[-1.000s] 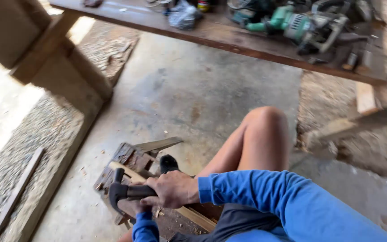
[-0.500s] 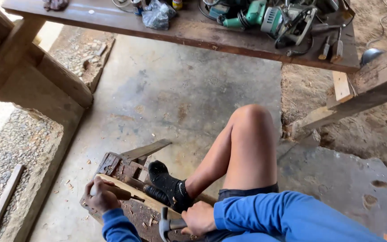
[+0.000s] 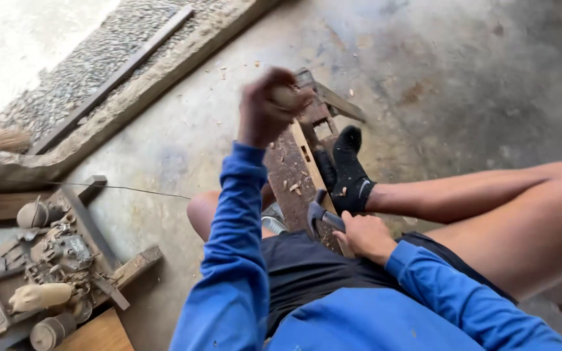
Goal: Using a hammer and chisel to carve a mortise or groove into a piece of wood on a workbench.
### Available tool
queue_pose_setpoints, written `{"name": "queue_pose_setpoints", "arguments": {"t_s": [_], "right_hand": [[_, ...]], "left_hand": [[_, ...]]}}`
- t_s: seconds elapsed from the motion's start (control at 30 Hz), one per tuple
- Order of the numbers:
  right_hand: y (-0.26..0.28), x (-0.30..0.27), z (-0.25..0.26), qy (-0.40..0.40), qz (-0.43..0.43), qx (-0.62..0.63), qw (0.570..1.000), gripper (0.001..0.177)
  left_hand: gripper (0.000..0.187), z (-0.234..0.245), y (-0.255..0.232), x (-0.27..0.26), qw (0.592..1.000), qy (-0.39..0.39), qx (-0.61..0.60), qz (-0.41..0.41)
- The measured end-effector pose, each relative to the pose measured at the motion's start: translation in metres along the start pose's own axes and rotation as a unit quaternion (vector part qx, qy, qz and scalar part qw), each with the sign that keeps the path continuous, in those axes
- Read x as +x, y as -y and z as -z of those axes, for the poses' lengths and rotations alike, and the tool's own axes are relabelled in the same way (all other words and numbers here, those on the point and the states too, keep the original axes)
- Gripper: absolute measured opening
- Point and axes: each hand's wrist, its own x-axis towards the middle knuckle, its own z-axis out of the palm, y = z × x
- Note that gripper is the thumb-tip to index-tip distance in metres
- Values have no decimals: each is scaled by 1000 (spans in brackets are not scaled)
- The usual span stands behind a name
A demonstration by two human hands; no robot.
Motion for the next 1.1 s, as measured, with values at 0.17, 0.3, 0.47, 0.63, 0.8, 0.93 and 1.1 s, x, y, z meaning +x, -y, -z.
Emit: {"name": "queue_pose_setpoints", "arguments": {"t_s": [0.17,0.3,0.47,0.63,0.8,0.93,1.1], "right_hand": [[1,0,6,6,-15,31,999,47],[6,-5,7,13,-32,26,999,48],[-5,6,-2,-1,-6,14,1000,50],[-8,7,-3,-14,9,24,1000,50],[-3,0,1,-1,-5,28,1000,47],[-7,4,-2,4,13,31,999,48],[-2,2,5,-1,-23,29,999,50]], "left_hand": [[18,-36,84,-72,844,408,317,145],[19,-54,101,-113,824,413,333,201],[22,-67,111,-126,799,399,391,223],[19,-55,110,-116,805,409,370,220],[14,-32,105,-84,925,145,304,174],[50,-12,146,-52,895,-127,109,413],[64,-18,272,-140,840,-81,134,519]]}}
